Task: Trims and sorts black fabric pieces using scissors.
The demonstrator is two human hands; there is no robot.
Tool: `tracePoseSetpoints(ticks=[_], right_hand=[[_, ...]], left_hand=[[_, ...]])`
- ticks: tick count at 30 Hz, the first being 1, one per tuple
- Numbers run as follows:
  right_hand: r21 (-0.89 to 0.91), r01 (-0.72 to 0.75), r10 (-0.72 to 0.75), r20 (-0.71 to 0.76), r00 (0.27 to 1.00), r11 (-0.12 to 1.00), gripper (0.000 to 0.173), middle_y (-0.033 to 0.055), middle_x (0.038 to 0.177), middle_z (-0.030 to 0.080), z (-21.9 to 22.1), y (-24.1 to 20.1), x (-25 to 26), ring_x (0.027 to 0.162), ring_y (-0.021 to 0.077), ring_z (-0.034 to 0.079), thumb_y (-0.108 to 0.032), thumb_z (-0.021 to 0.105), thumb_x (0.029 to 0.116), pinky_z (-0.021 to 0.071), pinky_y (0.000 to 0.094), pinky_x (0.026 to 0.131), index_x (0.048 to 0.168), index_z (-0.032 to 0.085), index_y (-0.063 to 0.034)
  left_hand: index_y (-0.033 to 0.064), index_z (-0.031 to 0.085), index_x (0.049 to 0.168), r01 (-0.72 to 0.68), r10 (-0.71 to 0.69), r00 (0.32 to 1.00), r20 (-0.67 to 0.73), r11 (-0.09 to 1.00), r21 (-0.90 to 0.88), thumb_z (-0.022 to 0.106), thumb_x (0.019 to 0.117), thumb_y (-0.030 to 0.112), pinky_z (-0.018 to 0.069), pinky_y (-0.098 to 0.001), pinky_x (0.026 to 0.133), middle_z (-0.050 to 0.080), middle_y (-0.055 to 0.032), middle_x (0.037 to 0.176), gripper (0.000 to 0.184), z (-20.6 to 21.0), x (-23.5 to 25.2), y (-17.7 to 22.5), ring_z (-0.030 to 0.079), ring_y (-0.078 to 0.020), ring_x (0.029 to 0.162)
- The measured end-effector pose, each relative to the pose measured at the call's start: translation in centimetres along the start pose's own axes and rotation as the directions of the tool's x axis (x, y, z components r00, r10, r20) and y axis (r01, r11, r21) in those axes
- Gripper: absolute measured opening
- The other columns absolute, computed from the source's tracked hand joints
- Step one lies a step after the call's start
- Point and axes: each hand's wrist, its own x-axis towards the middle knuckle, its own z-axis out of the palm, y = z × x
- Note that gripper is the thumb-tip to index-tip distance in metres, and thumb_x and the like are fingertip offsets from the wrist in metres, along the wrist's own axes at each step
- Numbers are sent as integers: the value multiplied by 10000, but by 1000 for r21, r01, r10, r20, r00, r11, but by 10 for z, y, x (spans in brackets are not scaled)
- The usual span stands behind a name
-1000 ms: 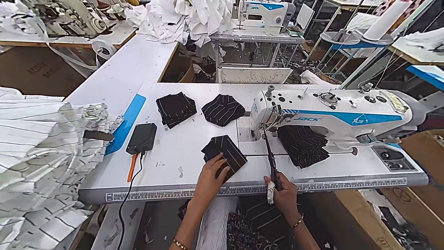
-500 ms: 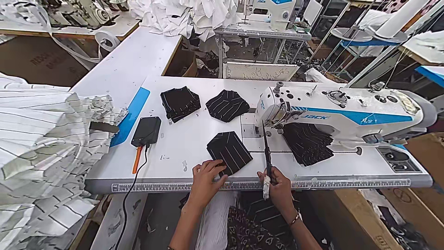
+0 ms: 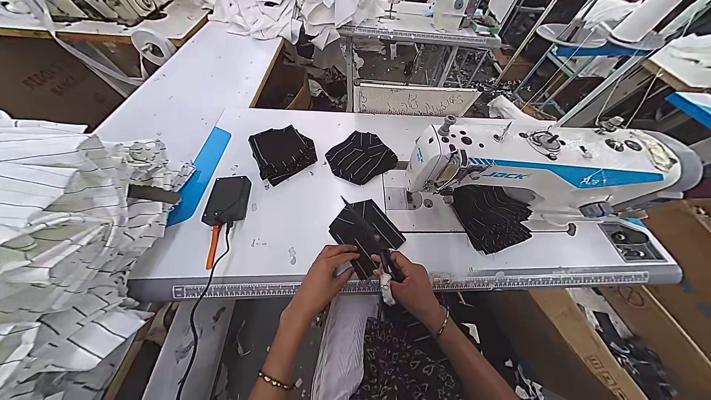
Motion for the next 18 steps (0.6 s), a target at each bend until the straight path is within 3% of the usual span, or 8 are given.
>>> tracePoseSetpoints(ticks=[2, 4, 8, 11, 13, 15, 17, 18], right_hand=[[-118, -35, 41, 48, 998, 992, 279, 57, 865, 745, 0, -5, 0, 753, 189, 714, -241, 720, 866, 559, 439, 659, 1083, 707, -67], [-169, -33, 46, 72, 996, 985, 295, 93, 815, 726, -2, -8, 2, 722, 245, 708, -244, 733, 849, 543, 483, 636, 1068, 703, -49], [-151, -41, 48, 43, 998, 988, 303, 88, 770, 706, 0, -8, 4, 684, 237, 688, -256, 763, 823, 531, 465, 616, 1019, 696, -36], [-164, -93, 87, -46, 995, 982, 274, 77, 764, 711, 6, -10, 9, 690, 232, 699, -274, 734, 847, 540, 469, 614, 997, 696, -48], [-125, -120, 101, -147, 984, 985, 271, 78, 696, 662, 11, -10, 14, 627, 230, 659, -267, 722, 848, 512, 457, 571, 972, 683, -28], [-23, -96, 88, -252, 964, 995, 247, 50, 705, 679, 15, -5, 18, 622, 163, 661, -240, 736, 845, 537, 385, 576, 971, 688, -33], [105, -62, 91, -301, 949, 993, 242, 52, 786, 718, 21, -4, 22, 693, 123, 692, -198, 751, 865, 577, 339, 638, 1013, 694, -16], [152, -46, 92, -312, 946, 987, 247, 65, 834, 734, 23, -4, 23, 740, 126, 710, -165, 752, 870, 594, 341, 681, 1044, 695, 0]], left_hand=[[83, 803, 1039, -61, 62, 997, -56, 998, 12, 688, 926, 123, 500, -458, 1017, 719, -83, 1234, 166, 7, 4, -6, 651, -281, 1150], [95, 806, 1006, -73, 73, 994, -85, 997, 0, 677, 936, 146, 497, -485, 970, 732, -65, 1196, 156, 10, 8, -7, 661, -271, 1108], [81, 783, 1003, 2, -6, 993, -114, 999, -38, 643, 956, 152, 490, -488, 933, 747, -50, 1129, 164, 12, 13, -5, 670, -248, 1067], [96, 783, 1006, -3, 0, 976, -218, 1000, -15, 651, 946, 168, 519, -461, 914, 747, -55, 1073, 162, 21, 16, -6, 681, -237, 1033], [64, 784, 1015, -2, 7, 924, -383, 1000, 16, 691, 918, 184, 554, -462, 915, 719, -136, 1070, 180, 29, 12, -1, 675, -298, 1041], [3, 756, 1002, 43, -3, 850, -527, 997, 65, 709, 903, 201, 564, -436, 823, 684, -209, 1021, 227, 41, 0, 8, 665, -329, 962], [-18, 744, 961, 29, 30, 852, -522, 994, 104, 682, 917, 186, 568, -394, 864, 705, -192, 988, 218, 55, -16, 12, 684, -301, 958], [-40, 751, 976, -18, 63, 892, -447, 994, 105, 662, 938, 149, 565, -447, 925, 725, -218, 1035, 212, 60, -19, 14, 699, -348, 1018]])
